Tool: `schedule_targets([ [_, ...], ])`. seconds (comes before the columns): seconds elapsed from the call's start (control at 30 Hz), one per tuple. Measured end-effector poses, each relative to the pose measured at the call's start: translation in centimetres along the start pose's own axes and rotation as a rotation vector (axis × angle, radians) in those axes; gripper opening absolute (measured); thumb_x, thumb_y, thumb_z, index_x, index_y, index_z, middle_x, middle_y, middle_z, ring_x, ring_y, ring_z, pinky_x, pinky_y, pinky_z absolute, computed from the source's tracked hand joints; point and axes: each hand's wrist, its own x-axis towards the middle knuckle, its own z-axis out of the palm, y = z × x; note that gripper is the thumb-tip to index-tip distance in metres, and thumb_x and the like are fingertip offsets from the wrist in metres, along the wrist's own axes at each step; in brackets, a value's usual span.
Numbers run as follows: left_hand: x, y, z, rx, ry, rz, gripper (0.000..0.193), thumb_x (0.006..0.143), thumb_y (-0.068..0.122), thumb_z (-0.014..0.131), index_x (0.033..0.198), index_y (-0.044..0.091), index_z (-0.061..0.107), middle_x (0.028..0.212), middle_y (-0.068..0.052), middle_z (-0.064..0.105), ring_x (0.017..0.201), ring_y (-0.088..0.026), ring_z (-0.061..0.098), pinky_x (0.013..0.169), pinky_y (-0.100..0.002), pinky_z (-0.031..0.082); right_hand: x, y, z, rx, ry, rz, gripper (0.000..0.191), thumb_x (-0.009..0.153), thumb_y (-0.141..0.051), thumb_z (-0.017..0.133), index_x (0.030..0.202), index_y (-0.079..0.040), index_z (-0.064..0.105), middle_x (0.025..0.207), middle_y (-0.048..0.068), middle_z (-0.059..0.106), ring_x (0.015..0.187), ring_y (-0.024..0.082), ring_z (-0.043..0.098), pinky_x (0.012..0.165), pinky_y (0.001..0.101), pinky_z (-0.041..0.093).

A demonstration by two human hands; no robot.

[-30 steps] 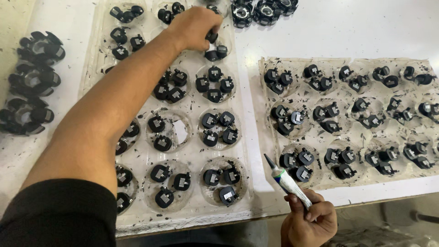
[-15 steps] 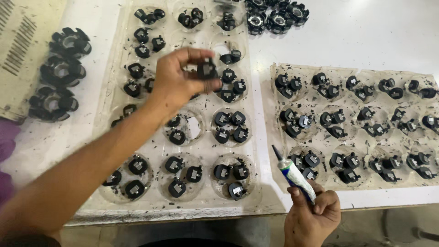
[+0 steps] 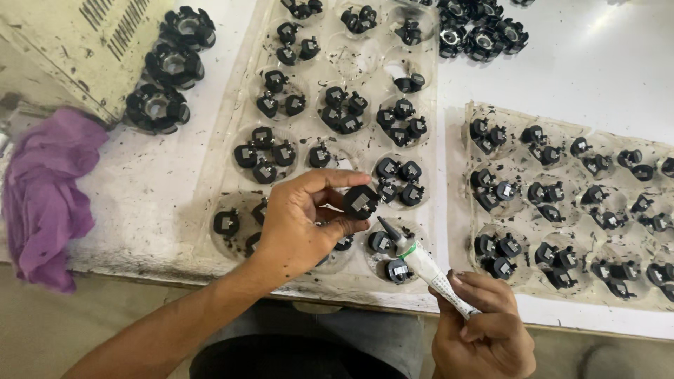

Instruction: The person picks up black plastic plug components one at a time from blister trays on the workbench and squeezes adhesive from a small tube onto each component, then places it back in the tray. They repeat this gluing cycle across many components, occasionally repositioning parts in the trays.

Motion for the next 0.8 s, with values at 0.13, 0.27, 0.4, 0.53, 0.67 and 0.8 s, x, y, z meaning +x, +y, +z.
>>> schedule_targets([
  [0.13,-0.7,0.1,0.0,0.001,0.002,-0.018,0.052,0.078,-0.022,0.075,0.124,0.002,0.069,0.111,-0.006,0.072,0.095,-0.011,0.072,0.086,-0.026,0.066,-0.1,-0.6,0.3,0.031,0.005,-0.026,0.051,0.080,0.015,0.083,0.078,-0.009,0.038,0.094,0.021,0.072,0.098,0.029,0.075,0.088,0.0350,0.062],
  [0.27,-1.2,0.1,0.4,-0.006,-0.002,0.016,0.053,0.081,-0.023,0.071,0.127,0.003,0.068,0.114,-0.006,0.071,0.097,-0.011,0.072,0.088,-0.026,0.067,-0.2,-1.3,0.6,0.019,0.024,-0.015,0.050,0.082,0.014,0.084,0.077,-0.009,0.039,0.091,0.021,0.071,0.097,0.030,0.075,0.088,0.0356,0.062],
  [0.4,-1.0,0.0,0.7,0.014,-0.021,0.042,0.054,0.082,-0.021,0.073,0.130,0.004,0.067,0.114,-0.007,0.071,0.097,-0.010,0.071,0.087,-0.025,0.066,0.4,-1.6,0.4,-0.054,0.001,-0.124,0.050,0.081,0.014,0.084,0.075,-0.007,0.039,0.092,0.022,0.071,0.090,0.031,0.076,0.082,0.0360,0.062],
  [0.53,-0.9,0.0,0.6,0.036,-0.020,0.052,0.053,0.083,-0.020,0.074,0.129,0.004,0.068,0.116,-0.007,0.070,0.097,-0.009,0.072,0.086,-0.024,0.066,1.2,-1.6,0.6,-0.079,0.005,-0.227,0.049,0.082,0.014,0.083,0.073,-0.007,0.040,0.091,0.023,0.072,0.084,0.032,0.076,0.074,0.0356,0.061],
  [0.67,-0.9,0.1,0.6,0.093,-0.031,0.036,0.053,0.083,-0.017,0.077,0.130,0.006,0.068,0.113,-0.006,0.073,0.095,-0.008,0.071,0.084,-0.022,0.065,2.0,-1.3,0.7,-0.082,0.034,-0.296,0.044,0.073,0.016,0.076,0.064,-0.005,0.038,0.082,0.025,0.070,0.077,0.034,0.075,0.067,0.0410,0.062],
  [0.8,-0.9,0.4,0.6,0.096,-0.049,-0.004,0.051,0.084,-0.015,0.076,0.129,0.006,0.068,0.112,-0.005,0.075,0.093,-0.008,0.072,0.083,-0.022,0.066,2.2,-1.6,0.7,-0.087,0.029,-0.277,0.047,0.072,0.018,0.077,0.062,-0.005,0.037,0.081,0.025,0.070,0.077,0.034,0.075,0.068,0.0408,0.062],
])
